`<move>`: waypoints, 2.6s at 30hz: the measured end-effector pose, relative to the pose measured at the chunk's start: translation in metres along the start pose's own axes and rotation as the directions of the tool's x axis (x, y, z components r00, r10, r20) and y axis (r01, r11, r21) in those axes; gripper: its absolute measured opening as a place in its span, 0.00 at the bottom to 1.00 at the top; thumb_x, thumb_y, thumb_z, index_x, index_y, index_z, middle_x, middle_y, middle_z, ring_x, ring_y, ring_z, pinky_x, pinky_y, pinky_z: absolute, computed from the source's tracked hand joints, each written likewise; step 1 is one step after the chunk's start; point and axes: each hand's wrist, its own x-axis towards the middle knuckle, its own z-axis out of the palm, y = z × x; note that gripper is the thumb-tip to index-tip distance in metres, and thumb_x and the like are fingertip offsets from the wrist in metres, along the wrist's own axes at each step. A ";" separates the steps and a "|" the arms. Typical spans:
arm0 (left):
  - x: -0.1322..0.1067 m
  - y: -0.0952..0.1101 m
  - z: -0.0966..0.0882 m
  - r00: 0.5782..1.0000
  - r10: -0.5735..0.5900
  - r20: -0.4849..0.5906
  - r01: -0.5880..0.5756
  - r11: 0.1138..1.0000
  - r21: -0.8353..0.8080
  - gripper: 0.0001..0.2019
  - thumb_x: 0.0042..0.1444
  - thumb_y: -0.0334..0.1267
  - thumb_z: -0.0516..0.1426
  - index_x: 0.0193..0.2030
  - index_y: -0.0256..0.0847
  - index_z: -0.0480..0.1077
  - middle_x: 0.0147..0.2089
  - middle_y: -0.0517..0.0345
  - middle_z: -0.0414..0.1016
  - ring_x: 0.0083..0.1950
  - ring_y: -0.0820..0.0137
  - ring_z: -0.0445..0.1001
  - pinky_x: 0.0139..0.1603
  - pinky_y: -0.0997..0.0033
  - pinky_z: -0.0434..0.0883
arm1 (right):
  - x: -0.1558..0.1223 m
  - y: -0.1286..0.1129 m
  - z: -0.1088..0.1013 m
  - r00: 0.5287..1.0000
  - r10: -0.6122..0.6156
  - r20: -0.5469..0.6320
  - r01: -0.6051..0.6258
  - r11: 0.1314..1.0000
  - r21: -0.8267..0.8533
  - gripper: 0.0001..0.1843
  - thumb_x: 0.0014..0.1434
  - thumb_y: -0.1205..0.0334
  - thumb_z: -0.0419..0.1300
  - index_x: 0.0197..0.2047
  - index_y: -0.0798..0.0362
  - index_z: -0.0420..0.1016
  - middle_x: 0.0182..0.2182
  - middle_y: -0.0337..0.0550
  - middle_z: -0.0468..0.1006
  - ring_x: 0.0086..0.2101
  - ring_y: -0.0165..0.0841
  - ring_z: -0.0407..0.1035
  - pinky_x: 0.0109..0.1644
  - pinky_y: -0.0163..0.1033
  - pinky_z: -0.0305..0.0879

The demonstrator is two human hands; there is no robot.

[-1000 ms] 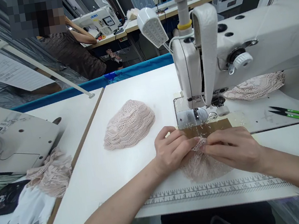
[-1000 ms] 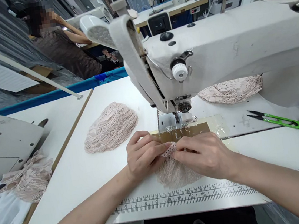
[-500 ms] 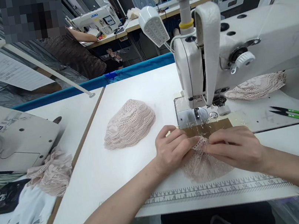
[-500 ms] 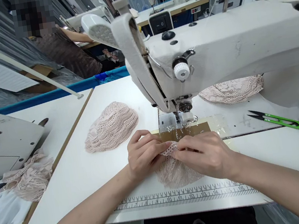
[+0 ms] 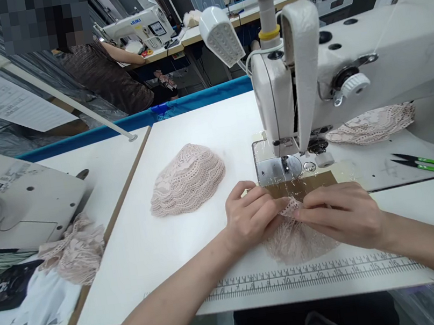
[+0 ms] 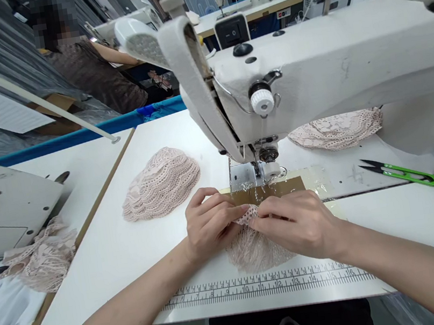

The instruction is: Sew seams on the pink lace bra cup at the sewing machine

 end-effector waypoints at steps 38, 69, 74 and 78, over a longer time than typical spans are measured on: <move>0.013 -0.006 -0.006 0.559 -0.361 0.746 0.829 0.243 -0.504 0.17 0.64 0.46 0.52 0.27 0.38 0.65 0.25 0.63 0.58 0.25 0.76 0.57 0.25 0.73 0.56 | 0.015 0.005 -0.003 0.438 0.821 0.366 -0.820 0.198 0.538 0.10 0.54 0.55 0.66 0.31 0.54 0.76 0.12 0.30 0.68 0.11 0.22 0.59 0.14 0.28 0.56; 0.016 -0.003 -0.006 0.469 -0.484 0.739 0.852 0.027 -0.523 0.07 0.56 0.40 0.61 0.32 0.39 0.75 0.29 0.59 0.73 0.29 0.76 0.69 0.28 0.76 0.66 | 0.015 0.002 0.000 0.483 0.804 0.348 -0.798 0.239 0.553 0.09 0.53 0.56 0.67 0.34 0.53 0.77 0.14 0.32 0.70 0.13 0.24 0.62 0.14 0.28 0.59; 0.016 -0.003 -0.006 0.476 -0.479 0.738 0.841 0.002 -0.541 0.07 0.57 0.39 0.60 0.31 0.38 0.75 0.28 0.61 0.71 0.28 0.78 0.67 0.28 0.77 0.64 | 0.014 0.002 0.000 0.492 0.805 0.332 -0.790 0.253 0.558 0.08 0.55 0.56 0.66 0.35 0.52 0.77 0.15 0.32 0.71 0.13 0.24 0.63 0.12 0.27 0.56; 0.015 -0.003 -0.006 0.474 -0.493 0.730 0.839 0.000 -0.544 0.06 0.57 0.39 0.61 0.32 0.39 0.75 0.29 0.62 0.71 0.29 0.78 0.67 0.30 0.77 0.65 | 0.016 0.001 -0.002 0.503 0.795 0.338 -0.790 0.264 0.553 0.09 0.55 0.56 0.65 0.36 0.52 0.76 0.17 0.32 0.71 0.15 0.23 0.63 0.13 0.27 0.56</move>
